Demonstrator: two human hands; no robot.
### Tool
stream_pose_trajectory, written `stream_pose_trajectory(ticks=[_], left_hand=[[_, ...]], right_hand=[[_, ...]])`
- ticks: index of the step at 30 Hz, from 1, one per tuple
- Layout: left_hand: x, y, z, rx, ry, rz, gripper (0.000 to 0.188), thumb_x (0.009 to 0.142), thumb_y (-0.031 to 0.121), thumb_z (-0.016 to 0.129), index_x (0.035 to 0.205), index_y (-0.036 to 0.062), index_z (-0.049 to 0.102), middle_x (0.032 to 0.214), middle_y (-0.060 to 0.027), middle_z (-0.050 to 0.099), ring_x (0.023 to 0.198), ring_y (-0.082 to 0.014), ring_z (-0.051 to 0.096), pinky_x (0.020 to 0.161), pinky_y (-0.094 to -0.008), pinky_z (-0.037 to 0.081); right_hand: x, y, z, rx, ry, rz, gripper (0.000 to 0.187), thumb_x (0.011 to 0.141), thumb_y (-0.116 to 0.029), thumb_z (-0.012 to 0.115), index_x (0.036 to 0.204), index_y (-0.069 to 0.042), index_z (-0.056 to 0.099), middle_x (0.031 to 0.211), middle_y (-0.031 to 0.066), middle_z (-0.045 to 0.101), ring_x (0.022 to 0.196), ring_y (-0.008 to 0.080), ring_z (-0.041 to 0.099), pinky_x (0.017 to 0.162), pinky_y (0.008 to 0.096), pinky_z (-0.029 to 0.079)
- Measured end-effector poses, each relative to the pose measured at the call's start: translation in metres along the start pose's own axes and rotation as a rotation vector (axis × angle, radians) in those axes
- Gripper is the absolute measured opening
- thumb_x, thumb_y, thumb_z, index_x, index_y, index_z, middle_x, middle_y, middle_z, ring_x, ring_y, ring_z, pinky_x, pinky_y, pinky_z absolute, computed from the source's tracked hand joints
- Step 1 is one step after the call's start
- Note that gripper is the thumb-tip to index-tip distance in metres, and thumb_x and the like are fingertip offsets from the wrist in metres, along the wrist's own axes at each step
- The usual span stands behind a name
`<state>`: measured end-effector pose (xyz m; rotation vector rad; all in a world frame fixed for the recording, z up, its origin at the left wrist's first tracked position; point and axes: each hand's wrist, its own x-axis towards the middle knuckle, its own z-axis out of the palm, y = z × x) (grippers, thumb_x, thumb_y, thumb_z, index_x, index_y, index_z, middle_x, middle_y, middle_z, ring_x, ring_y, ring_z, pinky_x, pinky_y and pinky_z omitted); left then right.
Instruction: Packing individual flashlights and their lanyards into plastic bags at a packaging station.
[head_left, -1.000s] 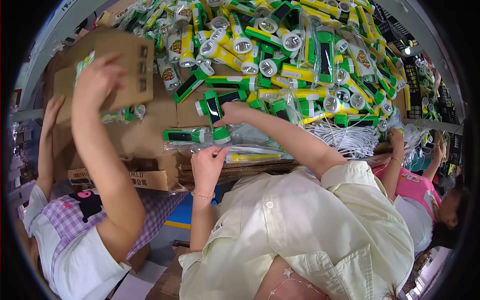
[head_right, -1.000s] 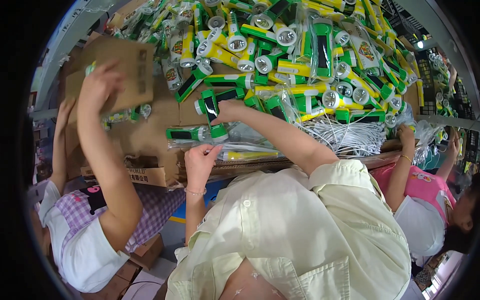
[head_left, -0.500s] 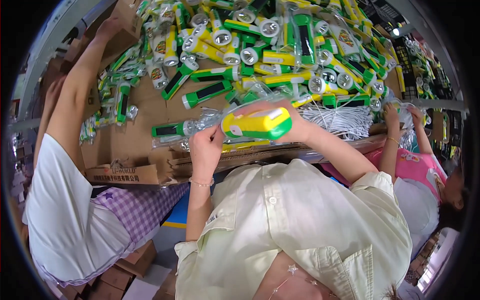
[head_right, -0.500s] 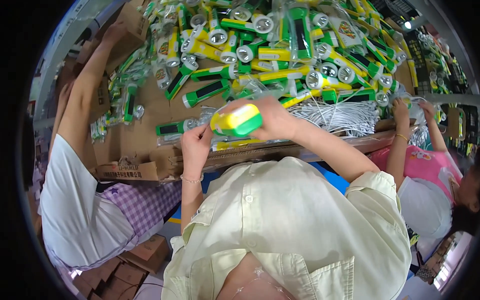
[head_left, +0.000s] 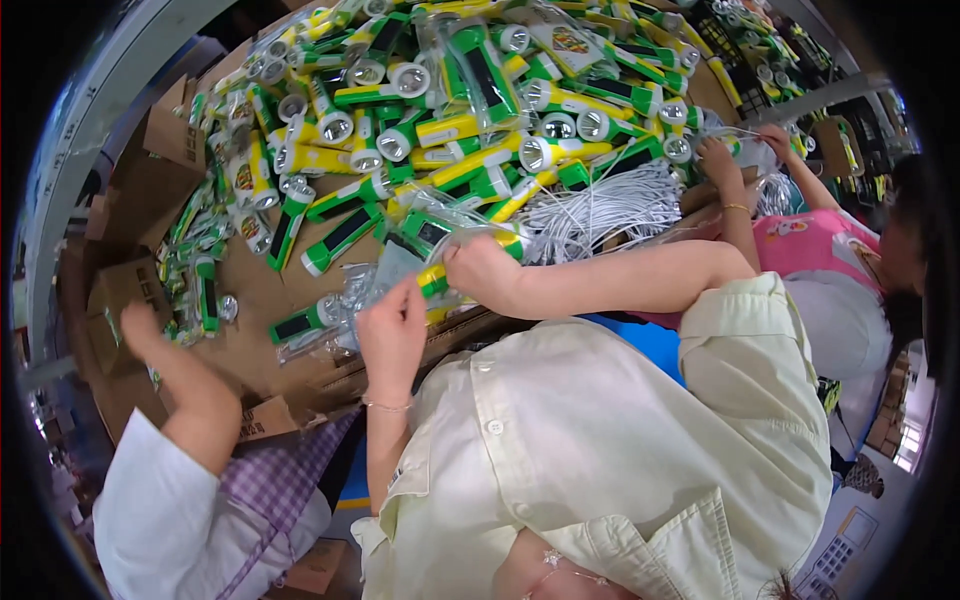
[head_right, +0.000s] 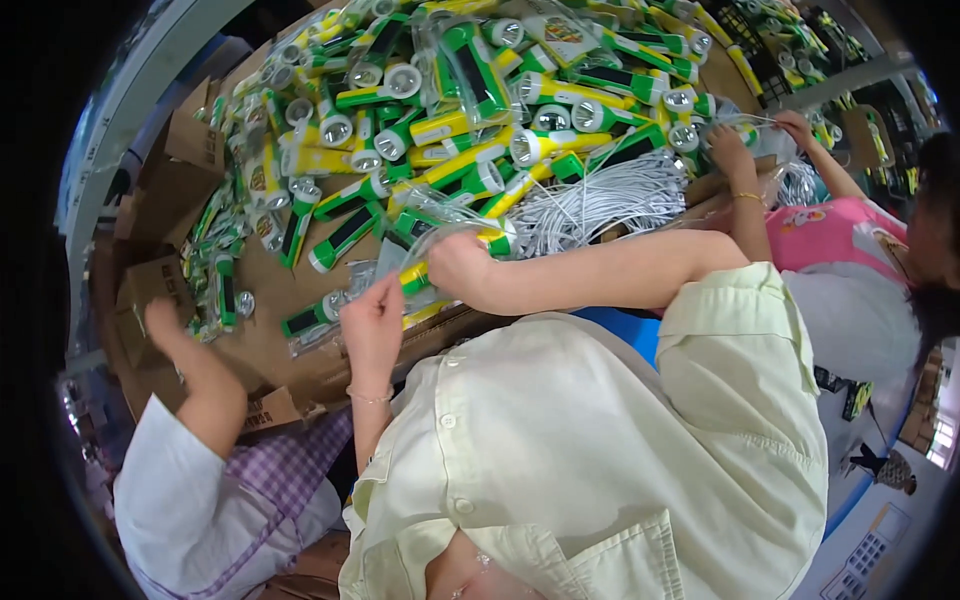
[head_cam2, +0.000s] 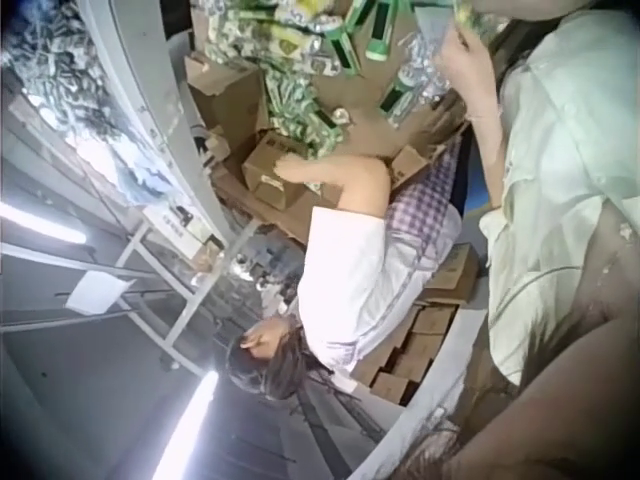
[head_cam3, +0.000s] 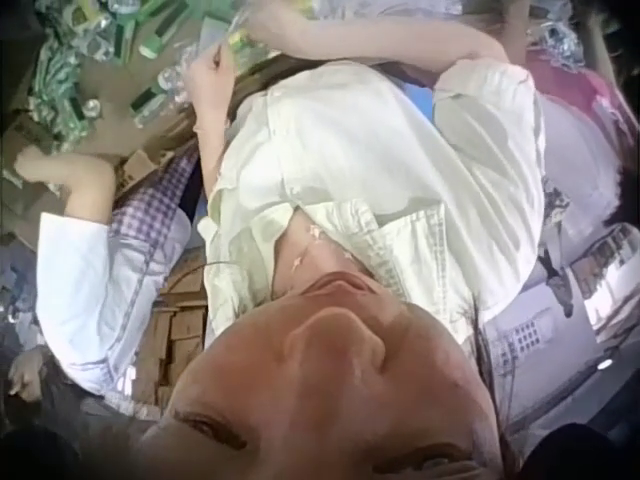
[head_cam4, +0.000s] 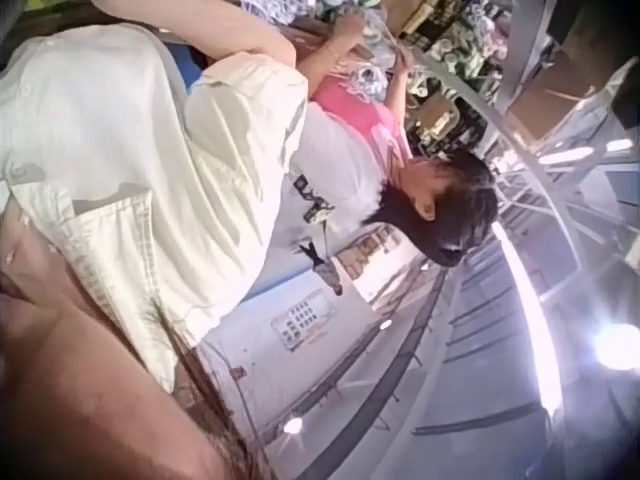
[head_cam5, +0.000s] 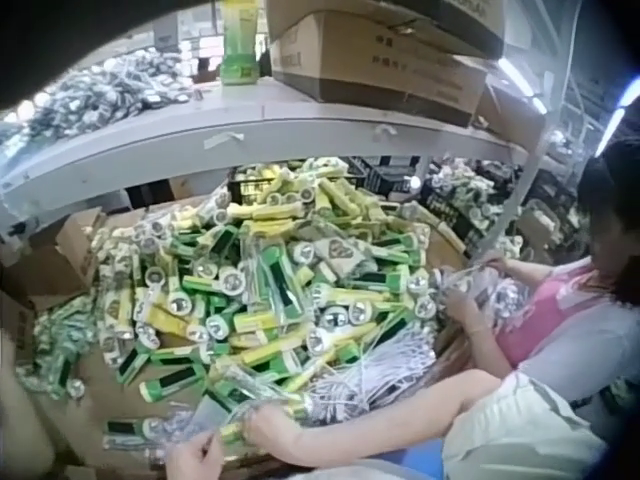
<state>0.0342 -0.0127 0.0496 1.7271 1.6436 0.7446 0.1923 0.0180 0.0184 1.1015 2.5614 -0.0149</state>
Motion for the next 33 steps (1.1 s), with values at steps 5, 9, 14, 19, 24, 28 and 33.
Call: stream_pose_trajectory(ticks=[5,9,14,19,24,28,33], left_hand=[[-0.004,-0.044,-0.007,0.044,-0.052,-0.096,0.023,0.088,0.017,0.056,0.077,-0.0030,0.060,0.053,-0.0146,0.048,0.044,-0.0199,0.046,0.046,-0.0330,0.037],[0.004,-0.037,-0.002,-0.219,-0.137,-0.330,0.025,0.089,0.018,0.056,0.076,-0.0038,0.059,0.049,-0.0045,0.040,0.047,-0.0058,0.039,0.045,-0.0284,0.033],[0.007,-0.061,0.007,-0.144,-0.097,-0.196,0.027,0.093,0.019,0.055,0.079,-0.0020,0.065,0.049,0.0038,0.044,0.042,-0.0032,0.038,0.040,-0.0216,0.029],[0.007,-0.055,0.004,-0.161,-0.116,-0.218,0.026,0.093,0.019,0.055,0.081,-0.0027,0.065,0.049,0.0043,0.044,0.042,-0.0029,0.038,0.041,-0.0211,0.029],[0.004,-0.061,0.007,-0.169,-0.099,-0.188,0.029,0.092,0.020,0.056,0.077,-0.0030,0.064,0.049,0.0046,0.043,0.044,-0.0023,0.037,0.042,-0.0217,0.028],[0.006,-0.048,0.003,-0.094,-0.068,-0.232,0.028,0.088,0.022,0.061,0.079,-0.0049,0.061,0.050,-0.0106,0.042,0.049,-0.0104,0.033,0.046,-0.0290,0.033],[0.006,-0.045,0.005,-0.053,-0.083,-0.151,0.027,0.087,0.022,0.062,0.078,-0.0039,0.063,0.051,-0.0123,0.046,0.047,-0.0143,0.037,0.047,-0.0305,0.036]], right_hand=[[-0.034,0.071,-0.010,0.507,0.355,-0.259,0.013,0.067,-0.011,0.065,0.079,-0.014,0.069,0.078,0.0030,0.064,0.072,0.0246,0.064,0.057,0.0359,0.051],[-0.083,0.140,0.002,0.470,0.317,-0.319,0.015,0.064,-0.008,0.063,0.077,-0.013,0.068,0.084,0.0029,0.062,0.075,0.0234,0.063,0.057,0.0367,0.051],[-0.113,0.153,0.031,0.127,0.106,-0.392,0.002,0.068,-0.011,0.060,0.067,-0.009,0.061,0.086,0.0019,0.053,0.081,0.0180,0.059,0.054,0.0318,0.051],[-0.112,0.152,0.042,-0.026,0.131,-0.385,0.008,0.068,-0.013,0.060,0.062,-0.009,0.056,0.079,0.0016,0.052,0.079,0.0181,0.059,0.056,0.0309,0.052],[-0.106,0.183,-0.030,0.218,0.483,-0.134,0.014,0.068,-0.001,0.063,0.079,-0.009,0.066,0.067,0.0049,0.053,0.064,0.0242,0.058,0.052,0.0339,0.046],[-0.084,0.149,-0.091,1.156,0.719,0.091,0.005,0.082,0.000,0.063,0.085,0.002,0.067,0.074,0.0085,0.064,0.068,0.0185,0.066,0.060,0.0259,0.053],[-0.033,0.087,-0.098,1.941,0.819,-0.072,0.006,0.080,0.003,0.065,0.085,0.005,0.066,0.082,0.0112,0.065,0.075,0.0176,0.067,0.067,0.0274,0.055]])
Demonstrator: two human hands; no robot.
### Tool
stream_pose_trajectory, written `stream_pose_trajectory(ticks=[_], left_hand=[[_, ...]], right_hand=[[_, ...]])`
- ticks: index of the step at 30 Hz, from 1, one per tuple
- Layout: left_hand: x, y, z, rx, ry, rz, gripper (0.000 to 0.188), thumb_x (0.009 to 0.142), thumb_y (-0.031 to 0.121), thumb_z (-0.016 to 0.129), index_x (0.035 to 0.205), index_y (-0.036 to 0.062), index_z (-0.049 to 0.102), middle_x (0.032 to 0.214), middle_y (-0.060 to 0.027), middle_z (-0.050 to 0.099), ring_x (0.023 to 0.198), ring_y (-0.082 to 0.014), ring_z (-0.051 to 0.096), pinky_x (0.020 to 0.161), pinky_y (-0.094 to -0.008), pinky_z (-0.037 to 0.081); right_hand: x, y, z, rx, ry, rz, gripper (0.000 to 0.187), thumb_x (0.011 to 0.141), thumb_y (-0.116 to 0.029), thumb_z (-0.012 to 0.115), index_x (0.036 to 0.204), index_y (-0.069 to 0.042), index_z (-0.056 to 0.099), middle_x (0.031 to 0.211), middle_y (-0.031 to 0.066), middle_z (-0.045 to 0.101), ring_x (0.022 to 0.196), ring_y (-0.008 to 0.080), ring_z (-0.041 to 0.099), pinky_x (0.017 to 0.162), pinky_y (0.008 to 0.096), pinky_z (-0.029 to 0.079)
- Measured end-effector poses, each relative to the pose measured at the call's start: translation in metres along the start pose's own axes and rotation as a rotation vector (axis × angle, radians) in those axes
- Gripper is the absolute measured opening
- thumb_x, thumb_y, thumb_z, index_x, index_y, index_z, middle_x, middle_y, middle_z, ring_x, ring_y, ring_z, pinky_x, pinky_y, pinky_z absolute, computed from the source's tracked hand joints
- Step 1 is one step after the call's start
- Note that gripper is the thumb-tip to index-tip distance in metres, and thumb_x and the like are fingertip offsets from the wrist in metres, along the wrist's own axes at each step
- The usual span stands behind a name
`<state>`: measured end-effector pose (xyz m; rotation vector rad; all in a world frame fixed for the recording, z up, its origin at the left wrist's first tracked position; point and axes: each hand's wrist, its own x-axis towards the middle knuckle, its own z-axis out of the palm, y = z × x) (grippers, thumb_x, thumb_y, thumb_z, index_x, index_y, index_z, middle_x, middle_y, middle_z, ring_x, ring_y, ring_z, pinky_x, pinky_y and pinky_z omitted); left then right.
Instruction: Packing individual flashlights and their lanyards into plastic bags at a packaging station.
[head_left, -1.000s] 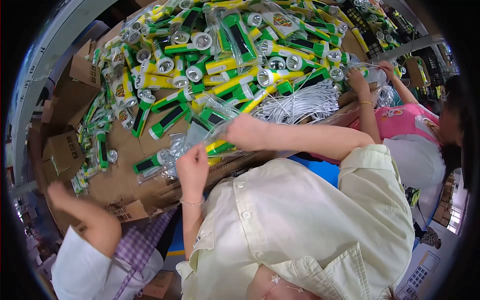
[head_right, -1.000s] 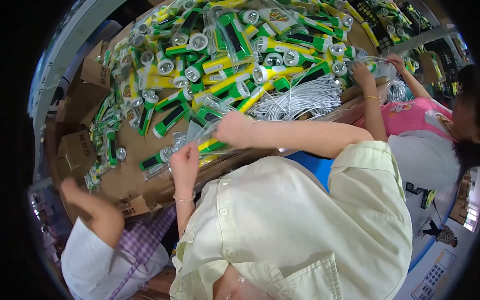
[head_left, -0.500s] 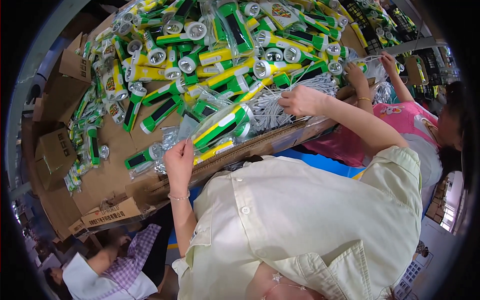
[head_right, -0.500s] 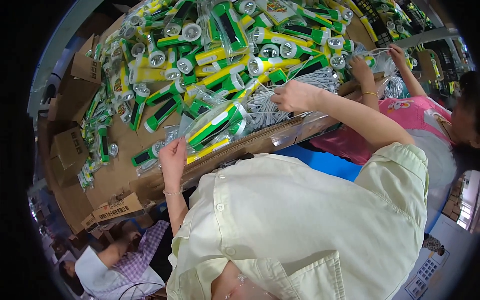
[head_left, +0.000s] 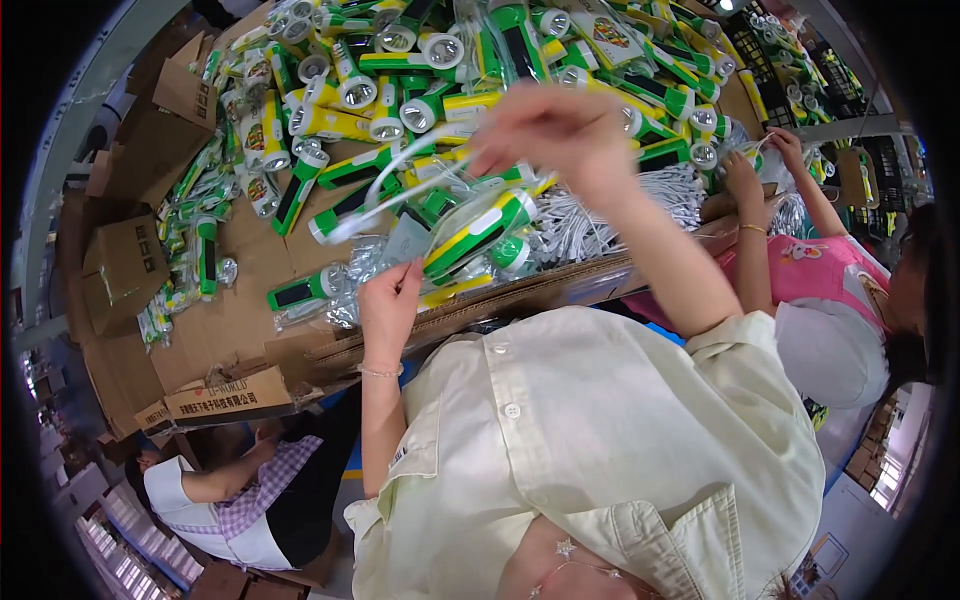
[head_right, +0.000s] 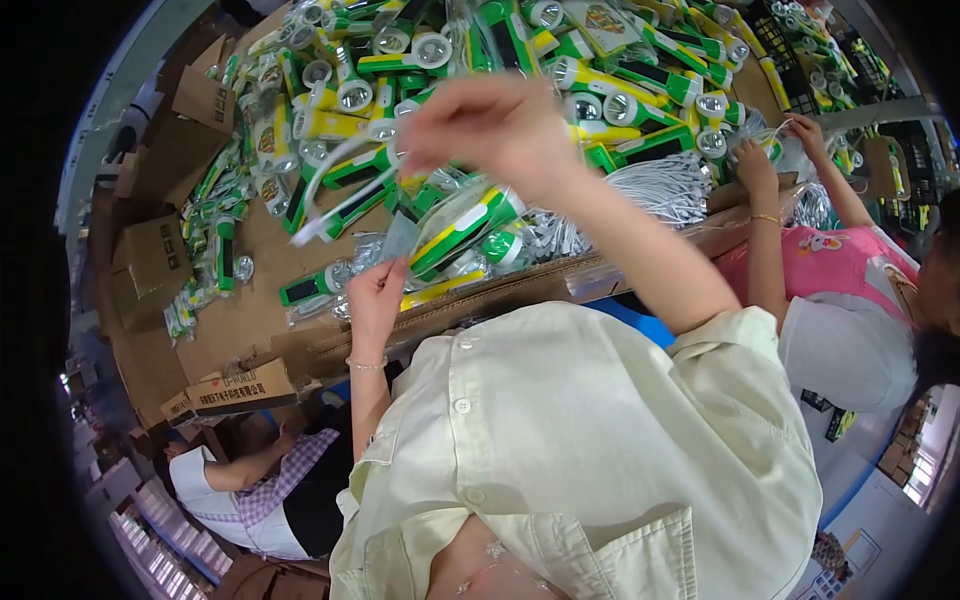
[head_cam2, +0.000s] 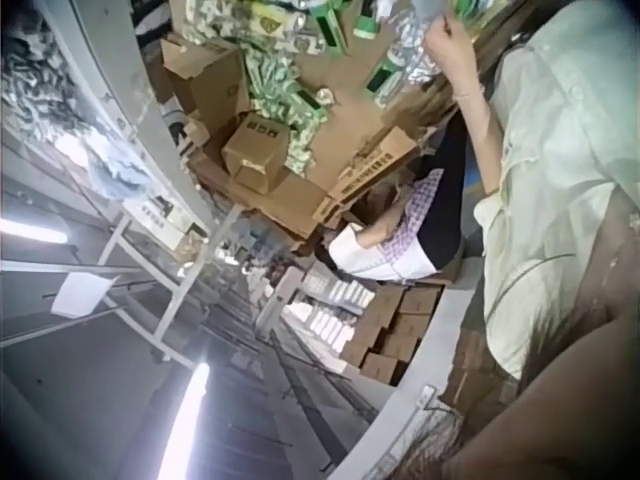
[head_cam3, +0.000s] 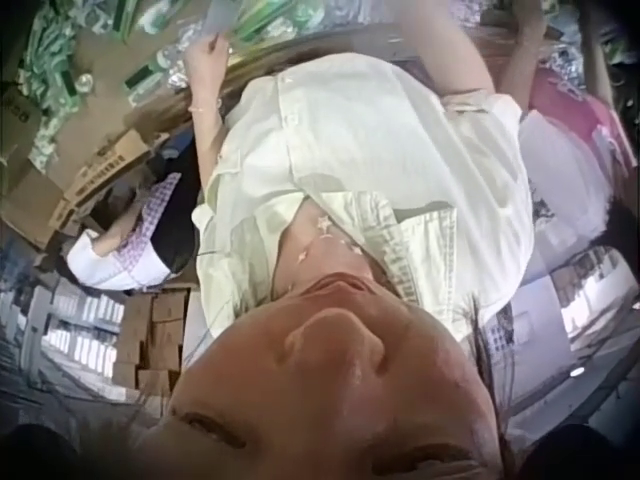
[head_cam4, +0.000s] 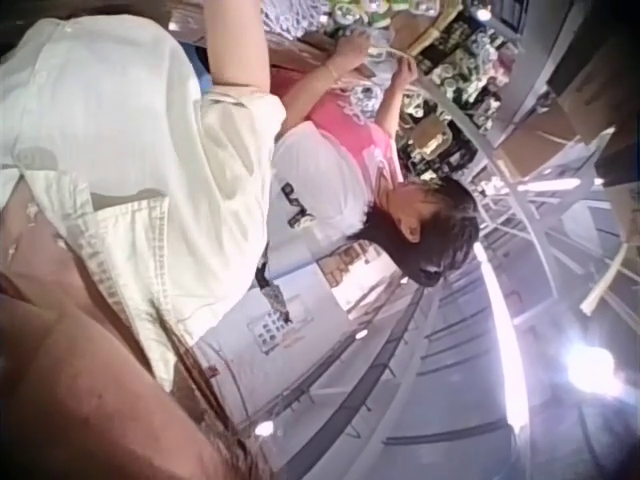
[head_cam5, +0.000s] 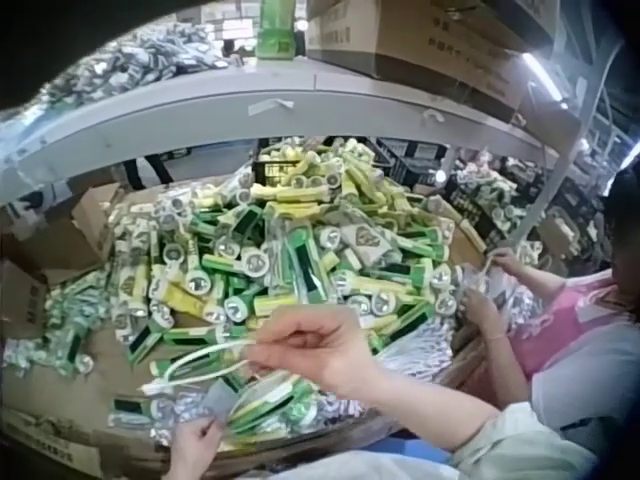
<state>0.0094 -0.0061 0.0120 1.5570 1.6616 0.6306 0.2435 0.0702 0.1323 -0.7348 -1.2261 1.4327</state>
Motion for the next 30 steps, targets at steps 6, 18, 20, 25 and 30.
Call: stream_pose_trajectory(ticks=[6,18,20,25,30], left_hand=[[0.003,-0.011,0.008,-0.109,0.053,0.210,0.021,0.086,0.017,0.061,0.085,-0.0027,0.065,0.053,-0.0088,0.049,0.050,-0.0088,0.041,0.048,-0.0298,0.036],[-0.003,0.001,0.006,-0.259,0.009,-0.114,0.021,0.086,0.011,0.062,0.104,0.0007,0.067,0.069,-0.0107,0.066,0.060,-0.0095,0.061,0.056,-0.0253,0.049],[-0.006,-0.014,0.008,-0.404,-0.020,-0.097,0.022,0.087,0.009,0.060,0.106,-0.0005,0.065,0.074,-0.0099,0.068,0.065,-0.0104,0.063,0.059,-0.0245,0.051],[-0.004,-0.022,0.008,-0.478,-0.089,-0.056,0.024,0.086,0.003,0.059,0.109,-0.0028,0.063,0.085,-0.0104,0.069,0.074,-0.0136,0.067,0.064,-0.0244,0.054],[-0.006,-0.017,0.005,-0.395,-0.018,-0.110,0.019,0.085,0.003,0.060,0.102,-0.0023,0.066,0.079,-0.0092,0.069,0.069,-0.0136,0.067,0.061,-0.0241,0.053]], right_hand=[[-0.025,0.139,-0.004,-0.286,-0.391,0.139,0.011,0.076,-0.003,0.068,0.085,0.002,0.066,0.082,0.0113,0.066,0.075,0.0224,0.066,0.066,0.0295,0.054],[-0.027,0.105,-0.015,-2.051,-0.915,-0.026,0.001,0.069,-0.013,0.065,0.069,-0.013,0.065,0.073,0.0027,0.064,0.075,0.0203,0.064,0.056,0.0324,0.047],[-0.016,0.075,-0.007,-2.026,-0.786,0.064,0.005,0.069,-0.016,0.068,0.069,-0.013,0.065,0.072,0.0044,0.063,0.074,0.0225,0.064,0.055,0.0350,0.047],[-0.015,0.113,-0.006,-1.391,-0.685,-0.324,0.015,0.070,-0.025,0.070,0.081,-0.015,0.065,0.070,0.0035,0.059,0.067,0.0254,0.061,0.055,0.0384,0.048],[-0.018,0.124,-0.004,-1.320,-0.567,-0.340,0.022,0.073,-0.026,0.067,0.095,-0.021,0.065,0.068,0.0004,0.058,0.065,0.0217,0.061,0.051,0.0351,0.046]])
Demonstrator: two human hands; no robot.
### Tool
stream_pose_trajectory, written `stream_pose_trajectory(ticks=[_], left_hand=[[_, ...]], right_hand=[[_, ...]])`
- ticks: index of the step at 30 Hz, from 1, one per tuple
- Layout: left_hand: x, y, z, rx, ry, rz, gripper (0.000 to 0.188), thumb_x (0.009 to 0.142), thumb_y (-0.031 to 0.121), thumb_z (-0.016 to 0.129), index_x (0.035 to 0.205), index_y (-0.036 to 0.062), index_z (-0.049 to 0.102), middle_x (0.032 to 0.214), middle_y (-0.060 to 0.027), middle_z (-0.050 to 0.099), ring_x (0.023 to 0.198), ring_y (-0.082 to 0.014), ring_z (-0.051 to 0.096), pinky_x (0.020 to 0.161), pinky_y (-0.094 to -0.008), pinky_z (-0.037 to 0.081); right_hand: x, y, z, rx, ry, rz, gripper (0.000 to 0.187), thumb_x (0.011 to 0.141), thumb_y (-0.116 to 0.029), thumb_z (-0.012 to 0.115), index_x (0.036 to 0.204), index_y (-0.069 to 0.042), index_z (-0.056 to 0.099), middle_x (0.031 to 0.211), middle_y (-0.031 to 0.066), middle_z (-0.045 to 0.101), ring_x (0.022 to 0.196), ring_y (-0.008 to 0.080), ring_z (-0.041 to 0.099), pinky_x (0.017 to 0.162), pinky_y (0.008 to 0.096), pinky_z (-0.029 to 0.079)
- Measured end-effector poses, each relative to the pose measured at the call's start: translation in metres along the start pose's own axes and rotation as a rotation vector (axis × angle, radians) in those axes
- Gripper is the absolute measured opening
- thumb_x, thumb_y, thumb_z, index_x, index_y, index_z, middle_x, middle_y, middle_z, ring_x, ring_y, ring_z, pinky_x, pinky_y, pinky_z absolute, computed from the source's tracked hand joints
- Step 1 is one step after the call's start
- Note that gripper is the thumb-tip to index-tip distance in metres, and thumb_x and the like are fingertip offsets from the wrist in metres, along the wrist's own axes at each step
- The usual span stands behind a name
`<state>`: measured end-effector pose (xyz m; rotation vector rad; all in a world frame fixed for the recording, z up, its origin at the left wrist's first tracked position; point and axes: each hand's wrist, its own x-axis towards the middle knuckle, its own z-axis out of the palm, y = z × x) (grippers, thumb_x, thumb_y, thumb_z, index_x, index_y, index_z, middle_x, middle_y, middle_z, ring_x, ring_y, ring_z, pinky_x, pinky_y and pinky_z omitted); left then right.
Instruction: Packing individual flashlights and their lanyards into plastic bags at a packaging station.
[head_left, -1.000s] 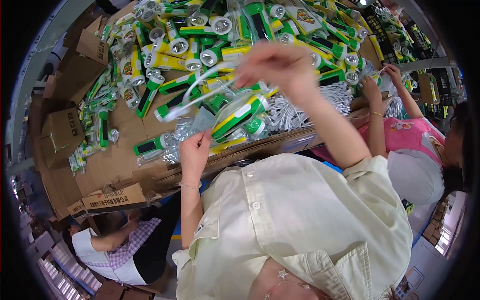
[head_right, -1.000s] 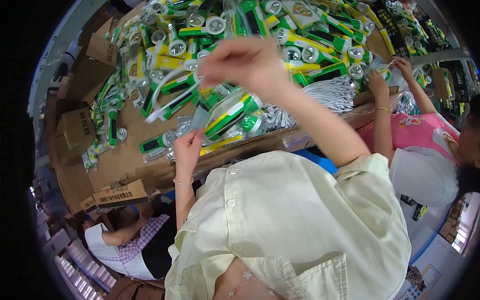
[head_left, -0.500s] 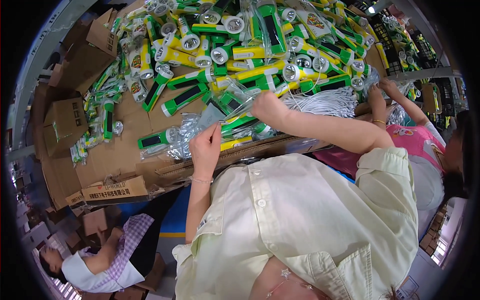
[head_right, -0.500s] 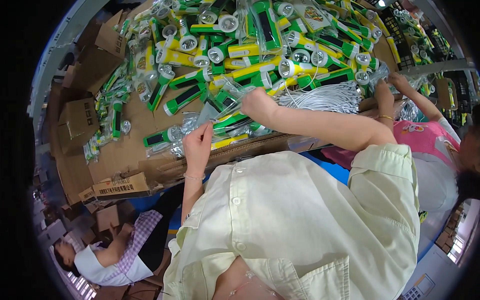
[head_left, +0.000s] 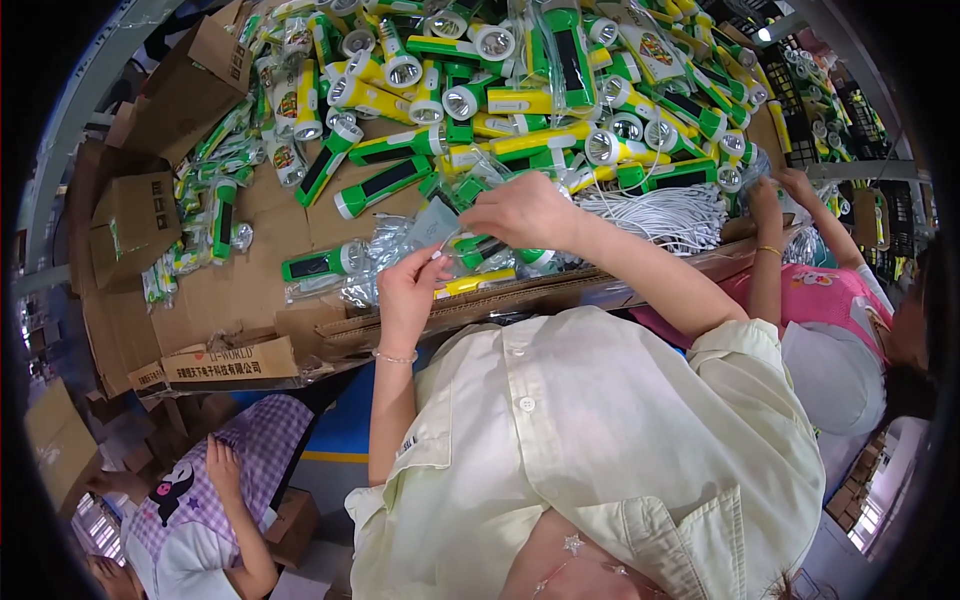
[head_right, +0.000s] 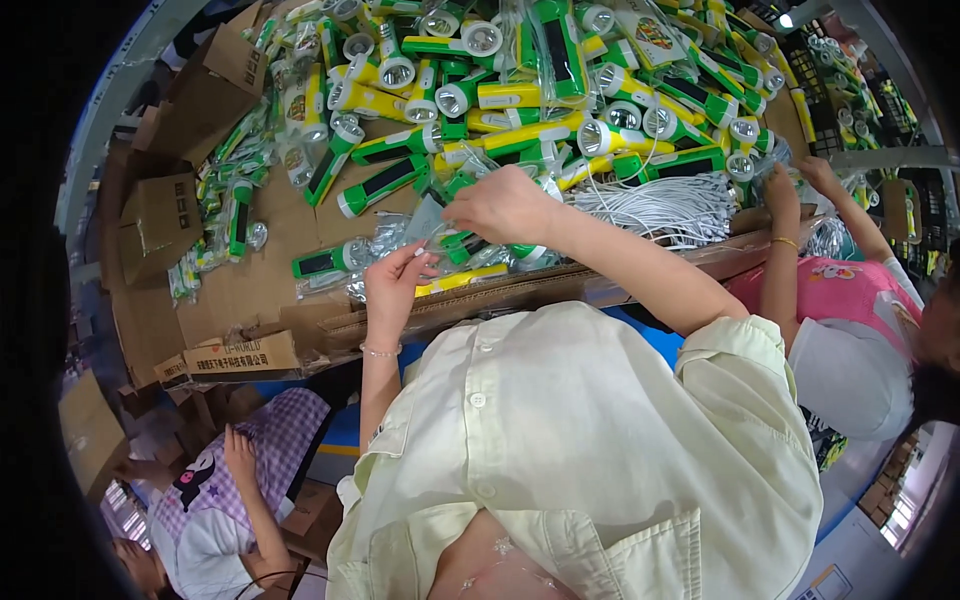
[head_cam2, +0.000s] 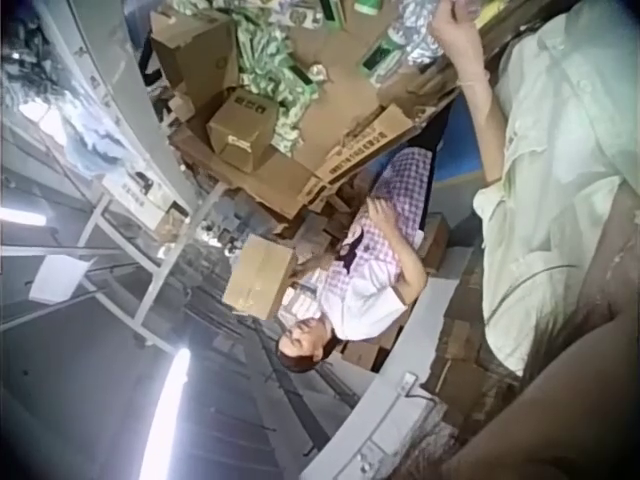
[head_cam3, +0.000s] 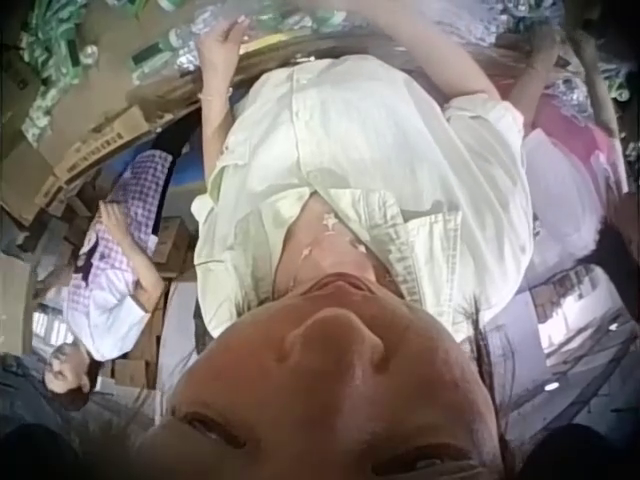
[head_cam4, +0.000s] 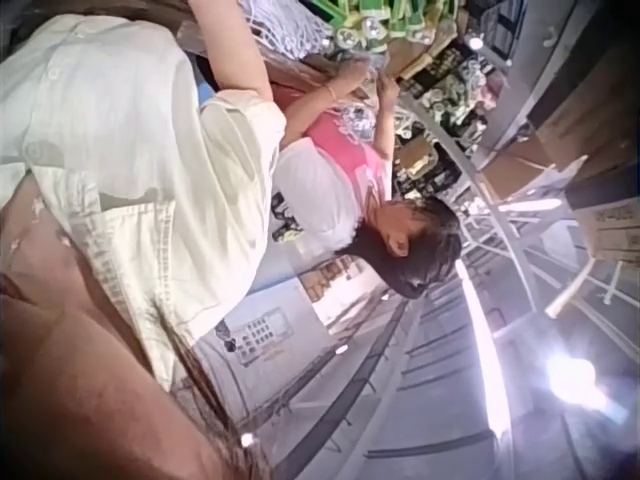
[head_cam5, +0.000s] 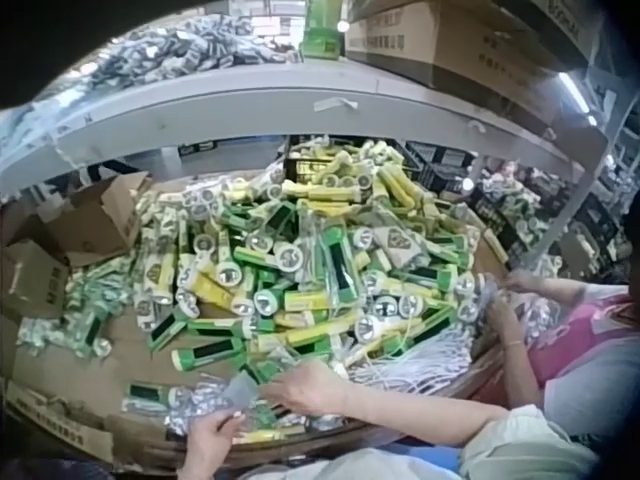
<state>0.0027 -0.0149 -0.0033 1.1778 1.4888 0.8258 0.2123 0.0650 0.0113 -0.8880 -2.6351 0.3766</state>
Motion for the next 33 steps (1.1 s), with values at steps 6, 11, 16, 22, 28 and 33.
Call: stream_pose_trajectory(ticks=[6,11,16,22,28,33], left_hand=[[0.001,-0.005,0.004,0.056,0.082,0.133,0.012,0.083,0.004,0.062,0.093,-0.0028,0.067,0.073,-0.0083,0.068,0.065,-0.0124,0.067,0.058,-0.0232,0.052],[0.004,-0.003,0.005,0.057,0.092,0.176,0.010,0.083,0.002,0.062,0.090,-0.0037,0.066,0.072,-0.0077,0.067,0.063,-0.0121,0.066,0.057,-0.0225,0.052],[0.002,0.003,0.003,-0.144,0.106,0.016,0.009,0.084,0.000,0.060,0.090,-0.0054,0.065,0.074,-0.0087,0.067,0.062,-0.0119,0.065,0.056,-0.0226,0.052],[0.003,0.008,-0.005,-0.038,0.078,0.061,0.007,0.085,0.001,0.060,0.087,-0.0044,0.064,0.075,-0.0068,0.066,0.063,-0.0111,0.064,0.057,-0.0227,0.052],[0.012,0.024,-0.084,-0.131,0.260,0.072,0.006,0.086,0.004,0.061,0.083,0.0001,0.060,0.070,-0.0013,0.061,0.063,-0.0072,0.057,0.061,-0.0201,0.047],[0.042,0.041,-0.130,-0.146,0.324,0.227,0.007,0.088,0.006,0.060,0.083,0.0011,0.060,0.074,-0.0016,0.061,0.068,-0.0067,0.057,0.064,-0.0194,0.046]], right_hand=[[0.006,0.001,0.003,-0.012,-0.106,0.160,0.036,0.075,-0.024,0.067,0.110,-0.022,0.060,0.064,0.0014,0.060,0.060,0.0231,0.062,0.048,0.0370,0.044],[0.020,-0.014,-0.004,-0.078,-0.148,0.241,0.032,0.073,-0.027,0.068,0.105,-0.022,0.064,0.062,0.0017,0.060,0.058,0.0235,0.061,0.049,0.0376,0.045],[0.036,-0.024,-0.011,0.196,0.288,-0.018,0.016,0.075,-0.029,0.067,0.090,-0.020,0.068,0.073,0.0003,0.063,0.074,0.0197,0.061,0.057,0.0376,0.048],[0.034,-0.021,0.007,0.234,0.106,-0.095,0.016,0.072,-0.025,0.070,0.078,-0.013,0.061,0.078,0.0015,0.059,0.080,0.0202,0.057,0.062,0.0346,0.046],[0.005,0.045,-0.030,0.013,0.046,0.001,0.014,0.076,-0.021,0.067,0.080,-0.013,0.057,0.081,0.0013,0.060,0.085,0.0224,0.058,0.098,0.0449,0.038],[0.032,0.033,-0.025,0.029,0.166,0.115,0.014,0.078,-0.023,0.067,0.082,-0.013,0.057,0.085,0.0012,0.062,0.088,0.0215,0.059,0.101,0.0463,0.035]])
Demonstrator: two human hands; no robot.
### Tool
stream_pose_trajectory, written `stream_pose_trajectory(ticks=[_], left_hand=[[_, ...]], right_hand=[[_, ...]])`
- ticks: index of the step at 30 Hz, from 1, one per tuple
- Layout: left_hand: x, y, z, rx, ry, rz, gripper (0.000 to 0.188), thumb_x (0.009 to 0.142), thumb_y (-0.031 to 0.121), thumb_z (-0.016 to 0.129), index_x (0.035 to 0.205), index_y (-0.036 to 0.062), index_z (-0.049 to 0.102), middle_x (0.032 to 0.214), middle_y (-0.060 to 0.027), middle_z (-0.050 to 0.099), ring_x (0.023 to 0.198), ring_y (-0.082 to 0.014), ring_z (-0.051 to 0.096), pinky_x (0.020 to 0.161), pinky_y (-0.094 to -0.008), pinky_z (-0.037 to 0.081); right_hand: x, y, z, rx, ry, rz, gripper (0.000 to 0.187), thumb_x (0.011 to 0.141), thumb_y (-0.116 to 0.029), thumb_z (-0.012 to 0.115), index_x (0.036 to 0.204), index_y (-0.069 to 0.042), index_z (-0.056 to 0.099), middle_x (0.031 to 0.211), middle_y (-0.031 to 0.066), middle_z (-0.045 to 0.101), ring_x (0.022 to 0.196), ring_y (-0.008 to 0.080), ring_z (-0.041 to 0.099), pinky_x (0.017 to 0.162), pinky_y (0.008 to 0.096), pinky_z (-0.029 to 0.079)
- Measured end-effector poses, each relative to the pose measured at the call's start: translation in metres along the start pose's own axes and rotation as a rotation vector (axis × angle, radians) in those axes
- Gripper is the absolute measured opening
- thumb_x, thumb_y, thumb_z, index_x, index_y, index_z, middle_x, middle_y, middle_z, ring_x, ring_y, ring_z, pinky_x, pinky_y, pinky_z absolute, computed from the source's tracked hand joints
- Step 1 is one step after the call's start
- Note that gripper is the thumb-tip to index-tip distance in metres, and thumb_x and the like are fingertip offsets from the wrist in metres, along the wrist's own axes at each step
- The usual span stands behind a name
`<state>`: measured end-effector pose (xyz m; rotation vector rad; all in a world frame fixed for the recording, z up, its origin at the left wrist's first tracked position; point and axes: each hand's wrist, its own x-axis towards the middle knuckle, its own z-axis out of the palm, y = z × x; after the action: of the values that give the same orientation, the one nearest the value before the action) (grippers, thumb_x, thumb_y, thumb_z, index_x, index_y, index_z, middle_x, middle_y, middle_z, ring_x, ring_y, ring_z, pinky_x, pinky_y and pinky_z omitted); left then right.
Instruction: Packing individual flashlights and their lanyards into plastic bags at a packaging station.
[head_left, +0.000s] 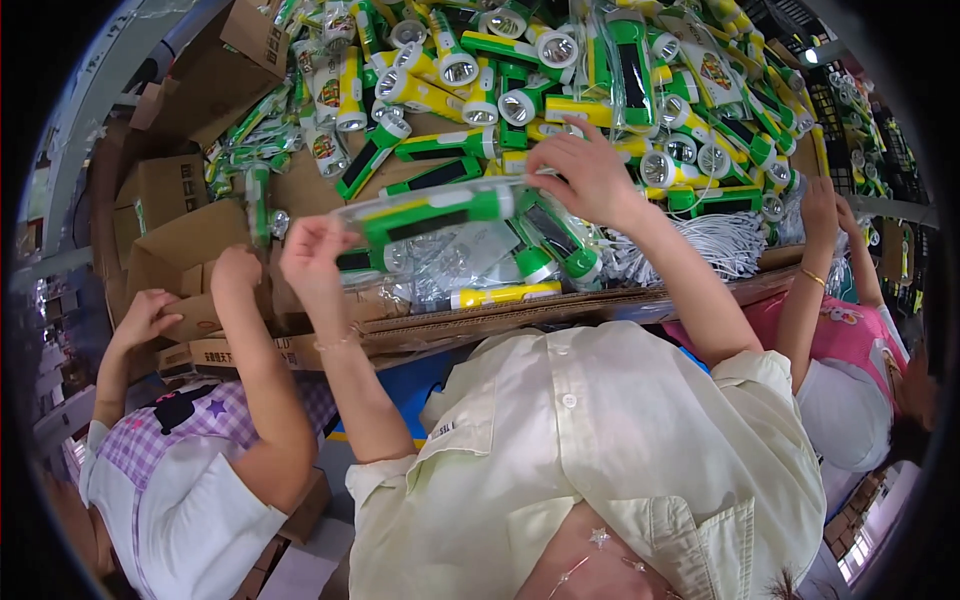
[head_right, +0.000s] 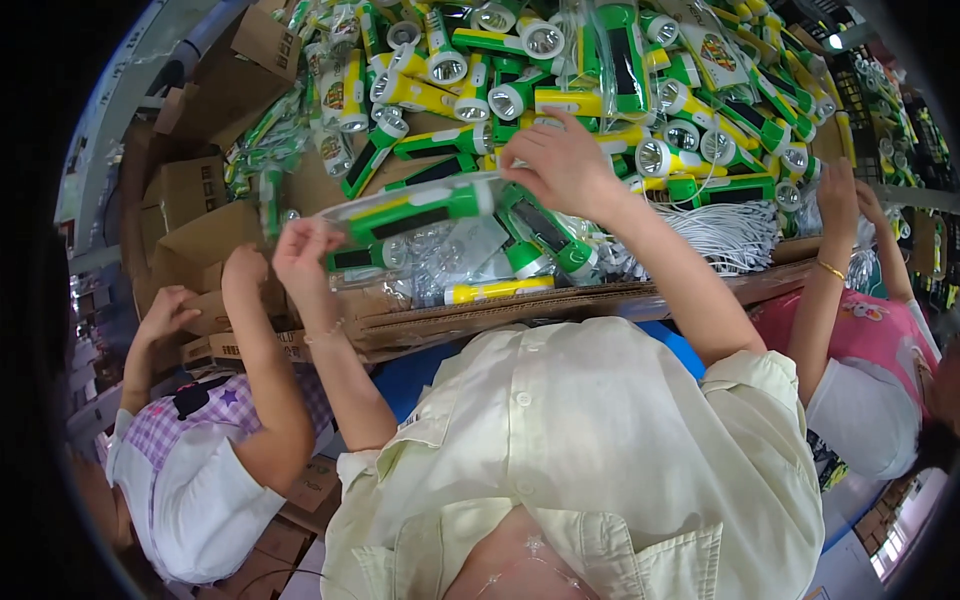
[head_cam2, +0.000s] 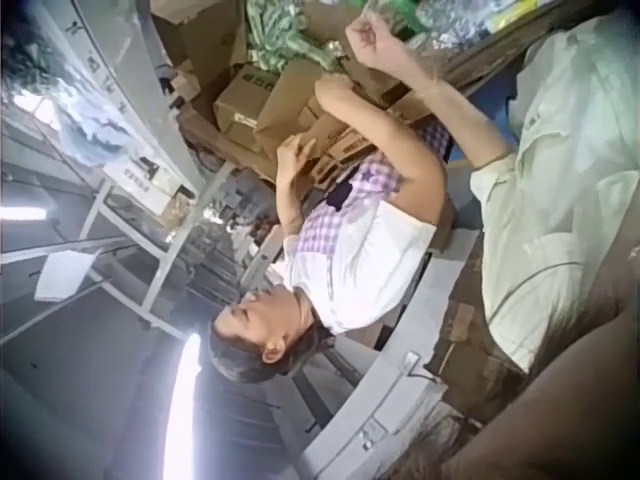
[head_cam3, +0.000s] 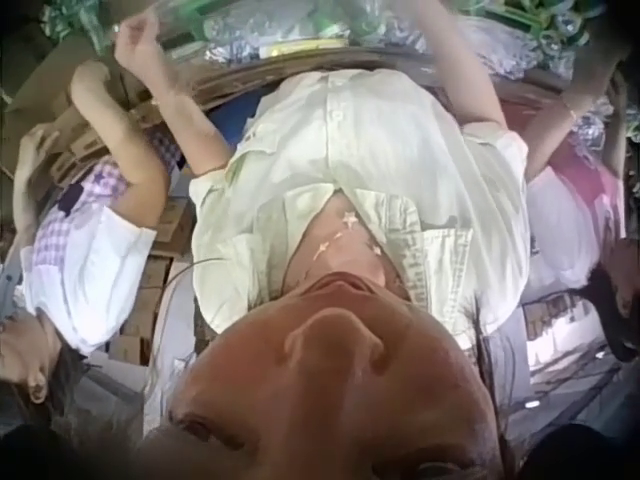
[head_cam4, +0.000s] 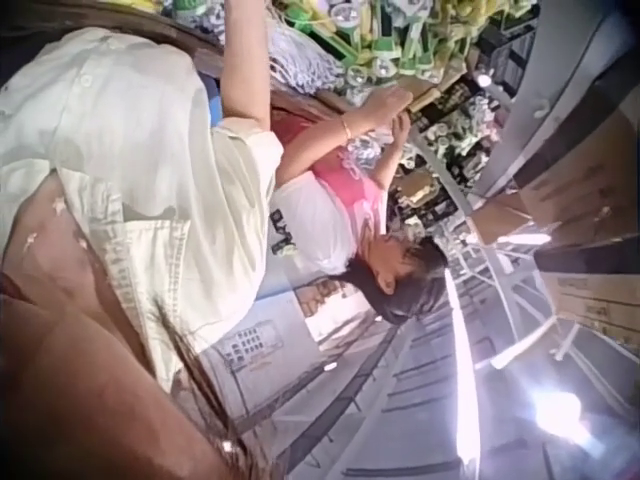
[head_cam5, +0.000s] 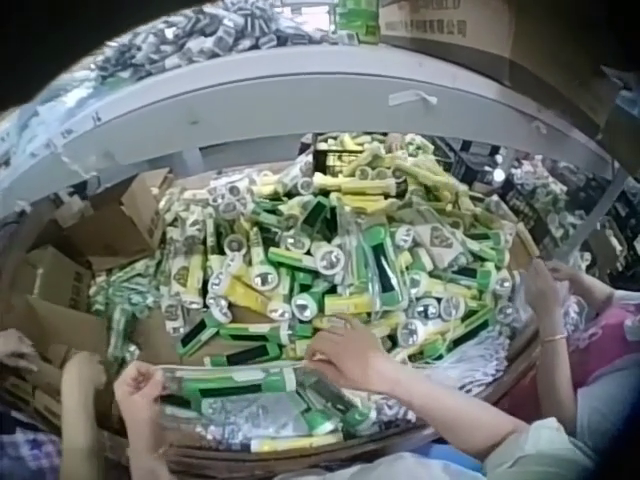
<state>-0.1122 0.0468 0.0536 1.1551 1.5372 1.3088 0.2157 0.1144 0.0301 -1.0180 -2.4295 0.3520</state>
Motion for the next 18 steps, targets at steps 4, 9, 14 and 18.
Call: stream_pose_trajectory(ticks=[4,9,14,18], left_hand=[[0.031,0.007,-0.016,-0.117,0.101,-0.016,0.005,0.086,0.004,0.060,0.082,0.0012,0.058,0.074,-0.0008,0.059,0.069,-0.0080,0.056,0.065,-0.0181,0.043],[0.013,-0.022,-0.024,0.056,-0.154,-0.224,0.003,0.084,0.003,0.057,0.081,0.0016,0.057,0.074,-0.0016,0.058,0.071,-0.0117,0.056,0.067,-0.0215,0.042],[-0.020,-0.039,0.016,0.744,-0.219,0.008,0.026,0.074,0.003,0.063,0.099,0.0057,0.063,0.092,-0.0126,0.063,0.086,-0.0304,0.057,0.078,-0.0364,0.046],[-0.025,-0.001,0.109,0.570,-0.329,0.312,0.036,0.071,0.008,0.069,0.107,0.0098,0.064,0.098,-0.0103,0.061,0.095,-0.0306,0.057,0.081,-0.0383,0.046]], right_hand=[[0.012,-0.004,0.024,0.147,0.127,0.003,0.013,0.081,-0.022,0.065,0.085,-0.011,0.059,0.079,0.0032,0.062,0.076,0.0253,0.060,0.087,0.0422,0.045],[-0.002,0.001,0.005,0.155,0.082,0.209,0.014,0.078,-0.019,0.068,0.081,-0.008,0.060,0.075,0.0060,0.062,0.066,0.0268,0.060,0.056,0.0361,0.046],[-0.023,0.002,-0.012,0.274,0.009,0.141,0.016,0.073,-0.015,0.073,0.081,-0.006,0.061,0.075,0.0067,0.061,0.068,0.0266,0.060,0.057,0.0331,0.047],[-0.016,-0.002,0.004,0.333,0.047,0.176,0.017,0.073,-0.014,0.073,0.083,-0.006,0.062,0.076,0.0069,0.062,0.068,0.0250,0.060,0.057,0.0327,0.047]])
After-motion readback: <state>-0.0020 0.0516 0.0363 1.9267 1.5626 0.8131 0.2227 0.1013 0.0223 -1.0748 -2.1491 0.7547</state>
